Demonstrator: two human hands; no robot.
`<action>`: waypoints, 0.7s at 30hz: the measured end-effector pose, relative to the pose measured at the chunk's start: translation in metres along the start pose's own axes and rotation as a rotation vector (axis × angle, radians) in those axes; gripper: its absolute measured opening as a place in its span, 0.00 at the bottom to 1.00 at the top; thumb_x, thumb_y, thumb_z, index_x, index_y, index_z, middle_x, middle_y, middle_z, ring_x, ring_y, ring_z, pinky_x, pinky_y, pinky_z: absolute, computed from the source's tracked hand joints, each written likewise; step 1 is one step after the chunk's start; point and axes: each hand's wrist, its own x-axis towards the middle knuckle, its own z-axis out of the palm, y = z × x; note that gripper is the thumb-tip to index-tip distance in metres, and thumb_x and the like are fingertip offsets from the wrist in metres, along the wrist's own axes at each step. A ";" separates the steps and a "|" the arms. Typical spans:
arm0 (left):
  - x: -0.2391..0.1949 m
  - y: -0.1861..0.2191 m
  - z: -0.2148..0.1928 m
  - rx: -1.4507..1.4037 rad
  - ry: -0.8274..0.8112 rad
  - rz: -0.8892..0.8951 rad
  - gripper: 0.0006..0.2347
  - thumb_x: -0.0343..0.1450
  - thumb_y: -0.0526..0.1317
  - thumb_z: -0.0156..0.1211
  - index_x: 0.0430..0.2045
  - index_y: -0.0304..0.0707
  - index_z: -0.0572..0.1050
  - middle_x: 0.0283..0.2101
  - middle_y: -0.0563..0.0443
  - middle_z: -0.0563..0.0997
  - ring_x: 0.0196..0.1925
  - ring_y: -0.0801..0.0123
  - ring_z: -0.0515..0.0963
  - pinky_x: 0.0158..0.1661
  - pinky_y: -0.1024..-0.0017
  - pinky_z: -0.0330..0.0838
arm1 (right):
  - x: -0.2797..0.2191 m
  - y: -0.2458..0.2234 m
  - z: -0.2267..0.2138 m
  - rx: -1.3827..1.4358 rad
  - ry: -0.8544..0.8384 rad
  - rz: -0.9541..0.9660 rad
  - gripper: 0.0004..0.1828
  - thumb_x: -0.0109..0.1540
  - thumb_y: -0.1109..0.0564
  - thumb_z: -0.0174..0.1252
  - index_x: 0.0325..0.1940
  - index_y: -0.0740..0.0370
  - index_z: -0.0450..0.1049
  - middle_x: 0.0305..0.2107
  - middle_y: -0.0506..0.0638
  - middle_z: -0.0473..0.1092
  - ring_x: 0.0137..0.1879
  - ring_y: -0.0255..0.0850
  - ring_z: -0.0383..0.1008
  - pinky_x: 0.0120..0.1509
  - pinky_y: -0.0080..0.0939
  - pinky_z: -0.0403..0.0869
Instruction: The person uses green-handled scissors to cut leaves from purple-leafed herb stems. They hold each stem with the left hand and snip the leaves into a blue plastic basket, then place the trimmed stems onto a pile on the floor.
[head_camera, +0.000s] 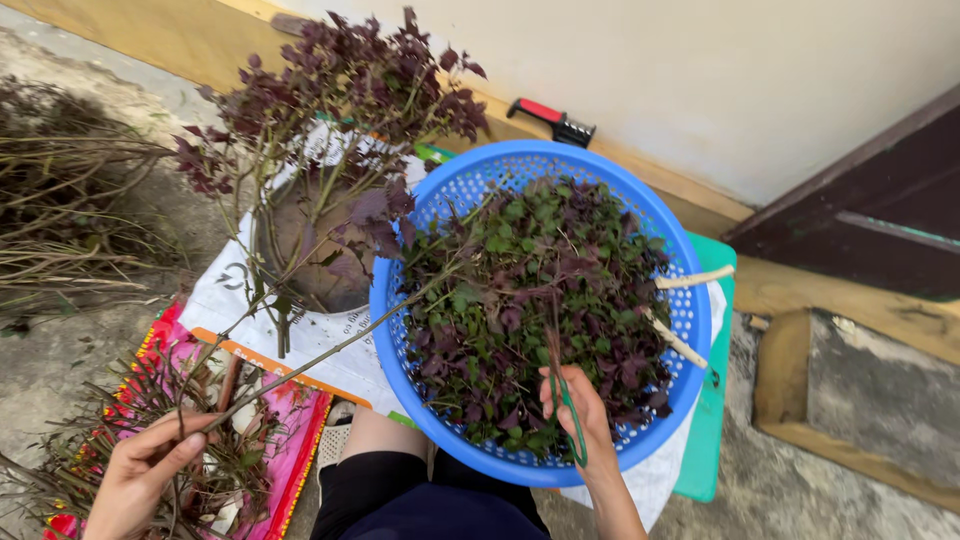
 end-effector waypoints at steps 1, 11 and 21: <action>0.001 -0.005 -0.002 0.004 -0.005 -0.025 0.13 0.70 0.31 0.59 0.48 0.26 0.81 0.47 0.50 0.81 0.49 0.71 0.78 0.49 0.72 0.70 | -0.002 0.002 0.000 0.022 -0.001 0.002 0.40 0.59 0.34 0.65 0.60 0.69 0.68 0.37 0.47 0.67 0.40 0.35 0.67 0.43 0.36 0.67; 0.067 -0.003 0.008 0.073 -0.175 -0.103 0.14 0.72 0.34 0.58 0.51 0.30 0.79 0.43 0.52 0.84 0.45 0.73 0.79 0.46 0.75 0.70 | -0.022 0.017 -0.013 -0.014 0.217 0.210 0.14 0.64 0.55 0.59 0.49 0.68 0.72 0.20 0.45 0.64 0.21 0.29 0.60 0.20 0.30 0.59; 0.091 0.001 0.028 0.045 -0.195 -0.031 0.13 0.73 0.32 0.59 0.51 0.31 0.81 0.39 0.52 0.82 0.41 0.75 0.75 0.42 0.76 0.68 | -0.062 0.024 0.006 -0.114 0.073 0.177 0.41 0.55 0.28 0.64 0.57 0.63 0.67 0.31 0.46 0.64 0.35 0.35 0.66 0.38 0.37 0.68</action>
